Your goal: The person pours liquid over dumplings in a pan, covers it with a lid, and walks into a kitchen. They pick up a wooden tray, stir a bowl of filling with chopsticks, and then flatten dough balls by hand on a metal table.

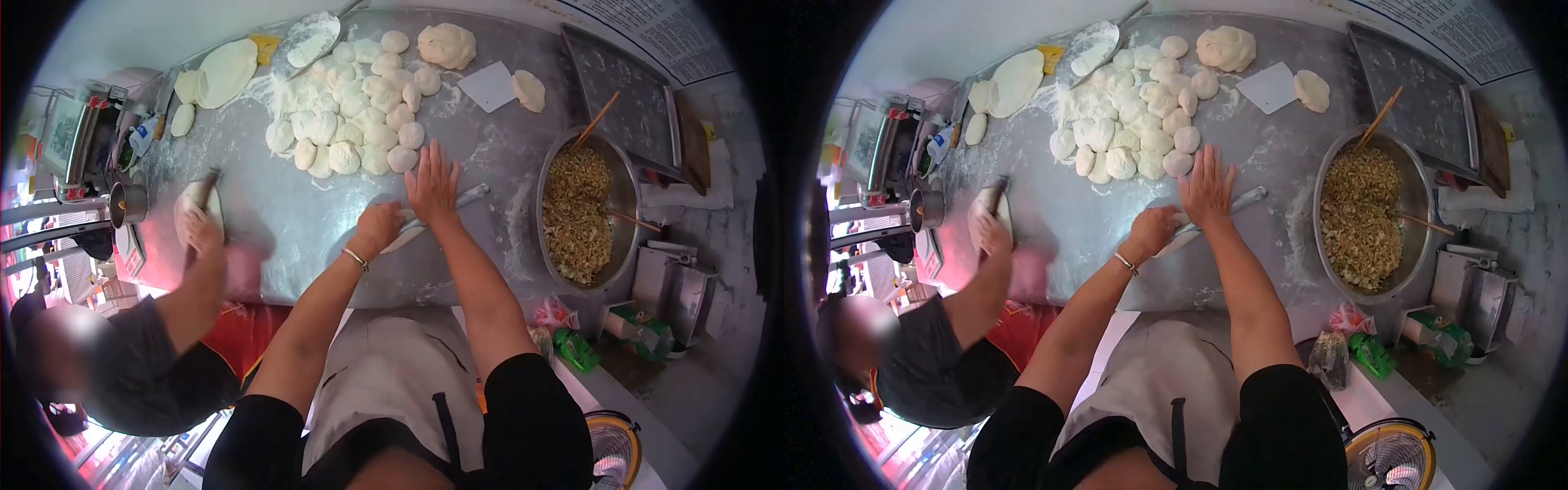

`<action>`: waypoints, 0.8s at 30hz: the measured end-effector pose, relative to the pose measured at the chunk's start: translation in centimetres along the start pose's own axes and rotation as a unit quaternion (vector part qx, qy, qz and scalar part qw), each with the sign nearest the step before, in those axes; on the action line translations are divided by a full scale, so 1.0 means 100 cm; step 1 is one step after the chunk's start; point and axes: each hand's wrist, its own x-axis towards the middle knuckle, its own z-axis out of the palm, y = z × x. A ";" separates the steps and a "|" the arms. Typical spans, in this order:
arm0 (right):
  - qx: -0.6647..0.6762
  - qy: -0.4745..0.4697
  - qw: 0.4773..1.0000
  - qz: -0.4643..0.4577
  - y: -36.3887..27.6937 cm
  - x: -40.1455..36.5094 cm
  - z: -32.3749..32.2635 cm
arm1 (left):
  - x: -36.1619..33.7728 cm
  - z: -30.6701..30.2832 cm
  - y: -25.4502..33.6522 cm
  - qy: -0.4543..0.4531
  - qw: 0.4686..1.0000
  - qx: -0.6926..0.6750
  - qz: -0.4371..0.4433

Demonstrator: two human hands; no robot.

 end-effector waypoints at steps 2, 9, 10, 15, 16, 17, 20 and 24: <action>0.018 -0.022 1.000 -0.011 0.001 -0.019 -0.007 | -0.002 0.003 -0.011 0.029 0.999 -0.008 0.020; 0.026 -0.111 0.990 -0.083 0.030 -0.119 -0.048 | -0.047 0.054 -0.065 0.058 0.967 -0.248 0.007; 0.008 -0.070 0.993 -0.092 0.019 -0.079 -0.031 | -0.042 0.033 -0.045 0.049 0.990 -0.126 0.039; 0.059 0.000 0.998 -0.031 0.005 -0.040 -0.005 | -0.018 0.008 -0.015 0.071 0.996 0.031 -0.042; 0.044 -0.050 0.997 -0.050 0.019 -0.075 -0.024 | -0.015 0.016 -0.020 0.073 0.996 -0.051 -0.027; 0.034 -0.102 0.992 -0.065 0.028 -0.126 -0.039 | -0.022 0.024 -0.036 0.068 0.989 -0.130 -0.015; 0.076 -0.072 0.987 -0.119 0.046 -0.170 -0.063 | -0.021 0.023 -0.020 0.104 0.974 -0.187 0.069; 0.099 -0.084 0.978 -0.164 0.057 -0.165 -0.059 | 0.043 -0.004 0.050 0.095 0.958 -0.261 0.075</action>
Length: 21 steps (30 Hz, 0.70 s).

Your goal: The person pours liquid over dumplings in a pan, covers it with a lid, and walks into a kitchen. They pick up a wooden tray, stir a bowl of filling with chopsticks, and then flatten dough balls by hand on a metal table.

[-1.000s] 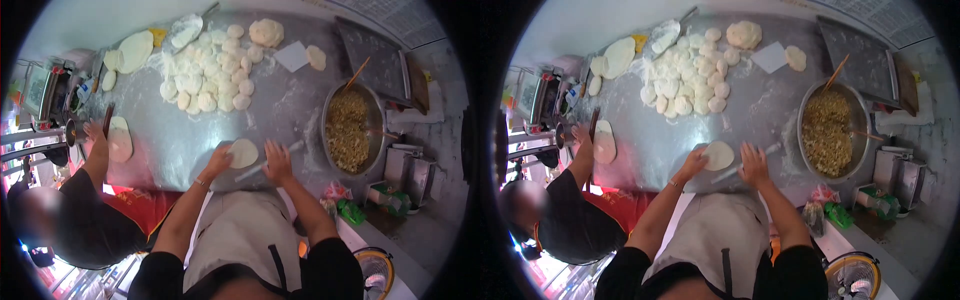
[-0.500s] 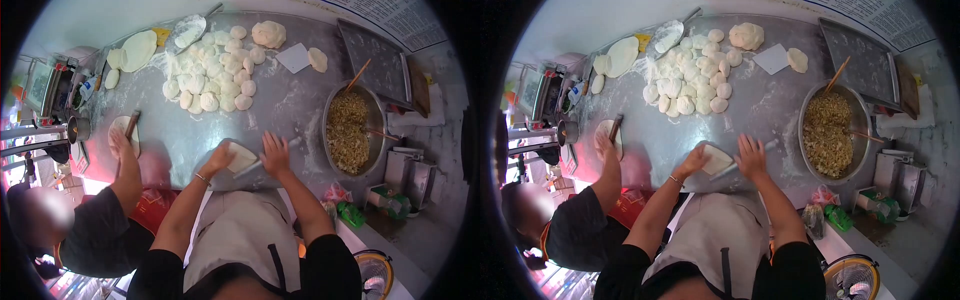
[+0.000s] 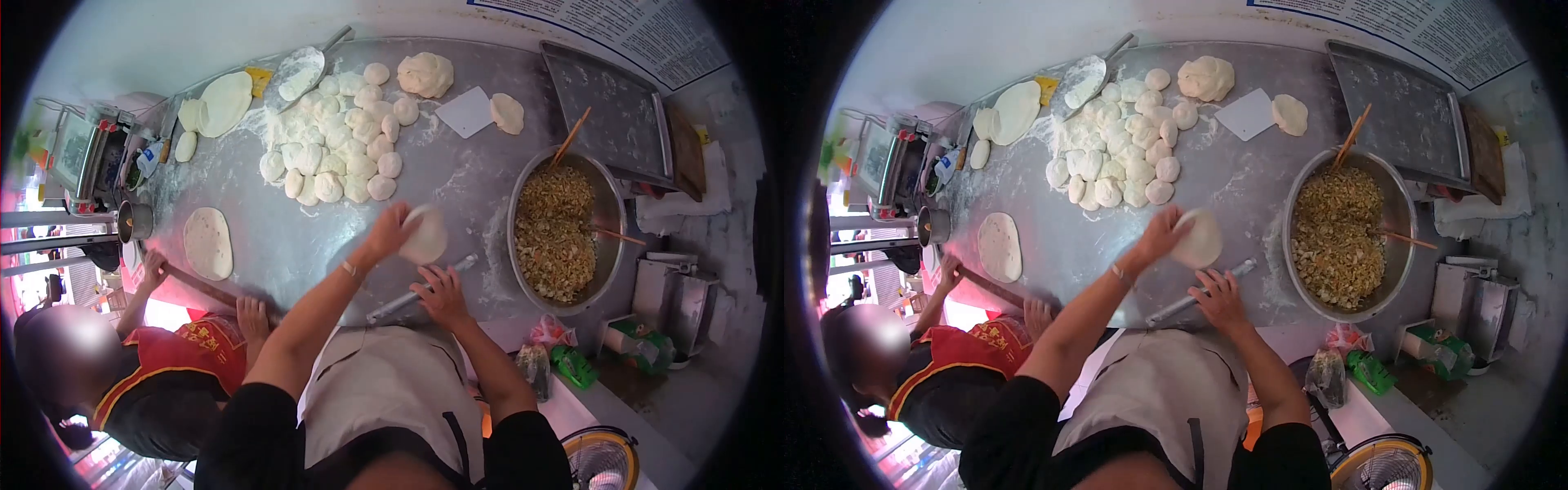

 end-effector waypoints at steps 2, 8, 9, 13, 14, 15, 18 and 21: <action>0.022 -0.001 1.000 -0.017 0.006 0.005 0.001 | 0.047 -0.013 0.006 0.027 0.999 -0.022 0.036; 0.070 0.005 0.997 -0.035 0.031 0.036 0.001 | 0.031 -0.045 -0.022 0.136 0.893 0.401 0.154; 0.071 -0.011 0.997 -0.024 0.030 0.039 -0.007 | 0.017 -0.037 -0.025 0.136 0.883 0.400 0.202; 0.068 -0.019 0.996 0.059 0.007 0.030 -0.010 | -0.049 -0.008 -0.031 -0.024 0.991 0.085 -0.101; 0.047 -0.031 0.996 0.067 -0.001 0.031 -0.007 | -0.066 0.000 -0.043 -0.041 0.992 0.048 -0.105; 0.026 -0.042 0.996 0.074 -0.004 0.037 -0.001 | -0.077 0.007 -0.057 -0.058 0.992 0.011 -0.107; -0.066 -0.055 0.994 0.072 0.007 0.097 0.013 | -0.061 -0.002 -0.059 -0.096 0.973 0.203 -0.051; -0.061 0.021 0.988 0.138 0.016 0.167 0.021 | -0.030 -0.020 -0.044 -0.128 0.962 0.230 -0.076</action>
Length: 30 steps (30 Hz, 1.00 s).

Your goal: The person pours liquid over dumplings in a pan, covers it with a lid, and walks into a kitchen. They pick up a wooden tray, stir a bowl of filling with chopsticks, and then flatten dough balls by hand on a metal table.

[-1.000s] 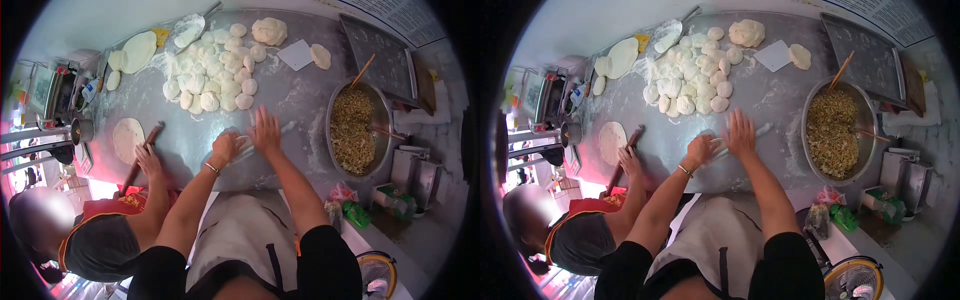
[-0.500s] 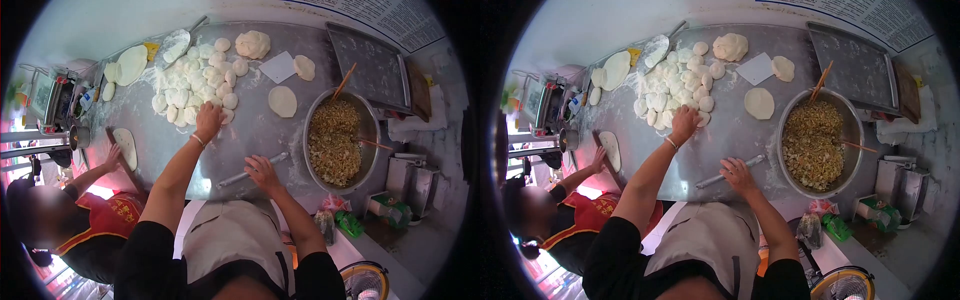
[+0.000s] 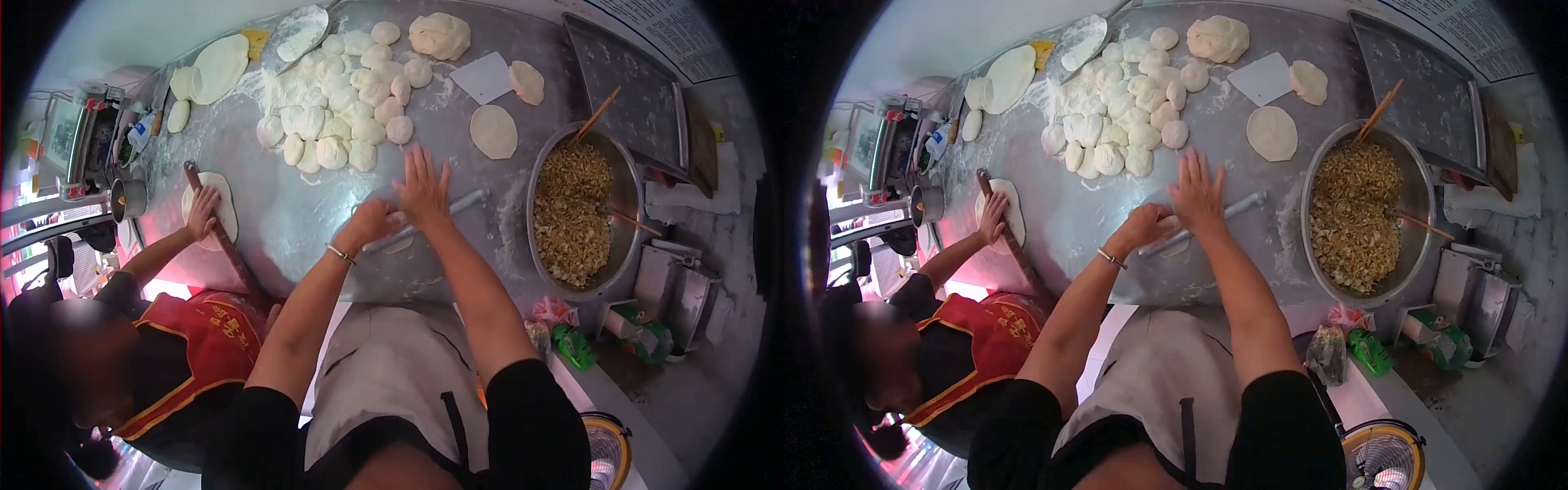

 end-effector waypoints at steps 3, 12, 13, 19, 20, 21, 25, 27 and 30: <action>-0.011 -0.005 0.999 -0.034 -0.001 -0.026 0.001 | -0.022 0.011 -0.010 0.026 0.995 -0.092 -0.027; -0.026 0.011 0.999 -0.026 -0.015 -0.008 0.006 | -0.042 0.017 0.000 0.080 0.997 -0.012 -0.004; -0.017 0.034 0.999 -0.011 -0.018 0.012 0.003 | -0.030 0.005 0.005 0.047 0.998 0.038 -0.025; 0.006 -0.099 0.993 -0.058 0.011 -0.124 -0.011 | -0.065 0.031 -0.039 0.150 0.966 -0.210 0.003; 0.010 -0.124 0.990 -0.065 0.014 -0.133 -0.019 | -0.073 0.043 -0.045 0.118 0.941 -0.317 -0.022; 0.019 -0.155 0.985 -0.071 0.012 -0.145 -0.024 | -0.083 0.058 -0.052 0.083 0.902 -0.420 -0.054; -0.021 0.047 0.998 -0.021 -0.017 -0.014 0.005 | -0.041 0.020 -0.016 0.101 0.995 0.005 0.022; -0.015 0.044 0.998 -0.031 -0.021 -0.002 0.001 | -0.025 0.009 -0.004 0.030 0.997 0.075 -0.010; 0.016 0.000 0.999 -0.049 -0.009 -0.058 0.005 | -0.049 0.010 -0.027 0.104 0.991 -0.081 -0.014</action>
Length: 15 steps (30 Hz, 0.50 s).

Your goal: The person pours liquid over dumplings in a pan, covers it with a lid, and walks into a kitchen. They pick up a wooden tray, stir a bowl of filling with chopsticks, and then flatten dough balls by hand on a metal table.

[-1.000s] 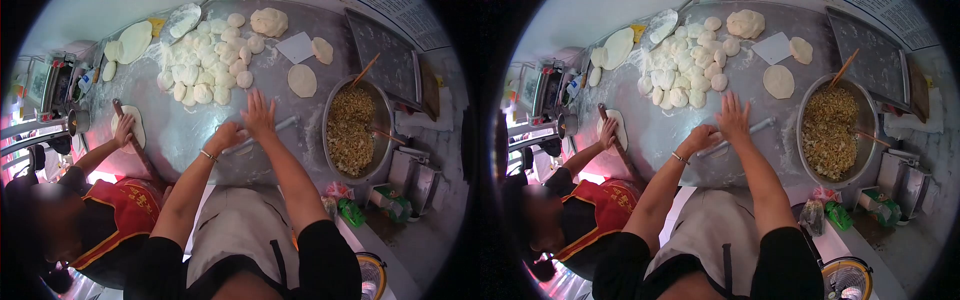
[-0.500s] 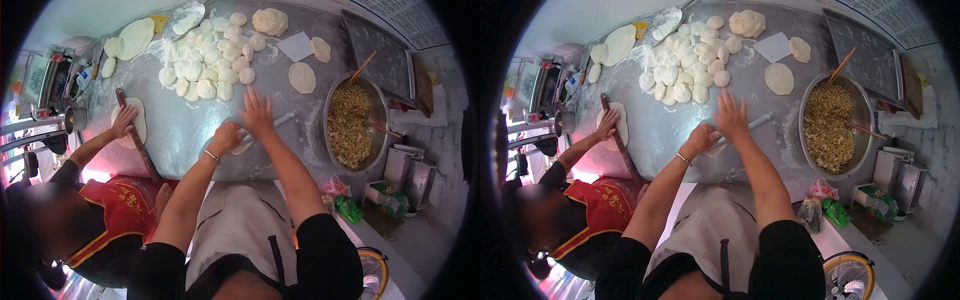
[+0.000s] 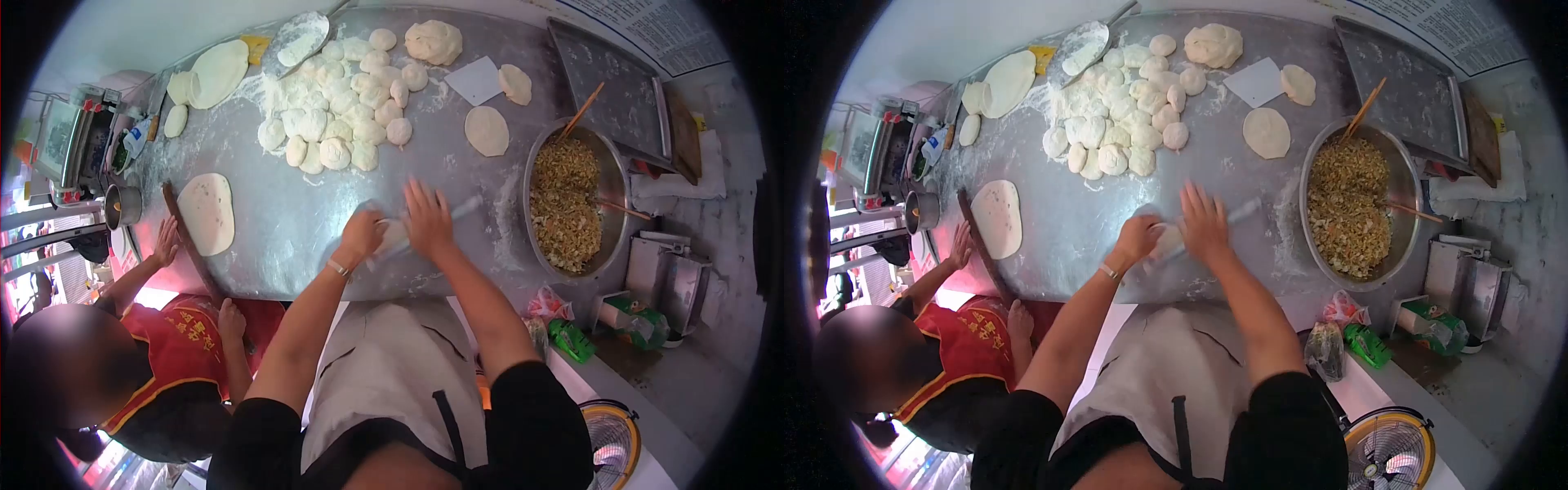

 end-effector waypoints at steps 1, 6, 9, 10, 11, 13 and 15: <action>0.014 -0.051 0.999 0.002 0.002 -0.047 -0.012 | -0.011 0.004 -0.014 0.049 0.994 -0.096 0.004; -0.018 -0.047 0.998 -0.027 -0.002 -0.032 -0.016 | -0.029 0.021 -0.003 -0.012 0.997 -0.068 0.036; -0.038 0.055 0.998 0.018 -0.014 0.070 -0.001 | 0.015 -0.004 0.023 -0.036 0.996 0.086 0.007; -0.027 0.054 0.998 0.013 -0.015 0.065 0.002 | 0.024 0.001 0.012 -0.028 0.997 0.077 0.010; -0.017 0.056 0.998 0.008 -0.014 0.062 0.003 | 0.023 0.002 0.003 -0.039 0.996 0.079 0.020; -0.011 0.009 1.000 0.002 -0.010 0.023 0.002 | 0.016 0.000 -0.013 -0.057 0.995 0.076 0.042; -0.013 -0.080 0.997 0.012 -0.006 -0.067 -0.019 | -0.010 0.004 -0.047 -0.024 0.975 -0.220 -0.026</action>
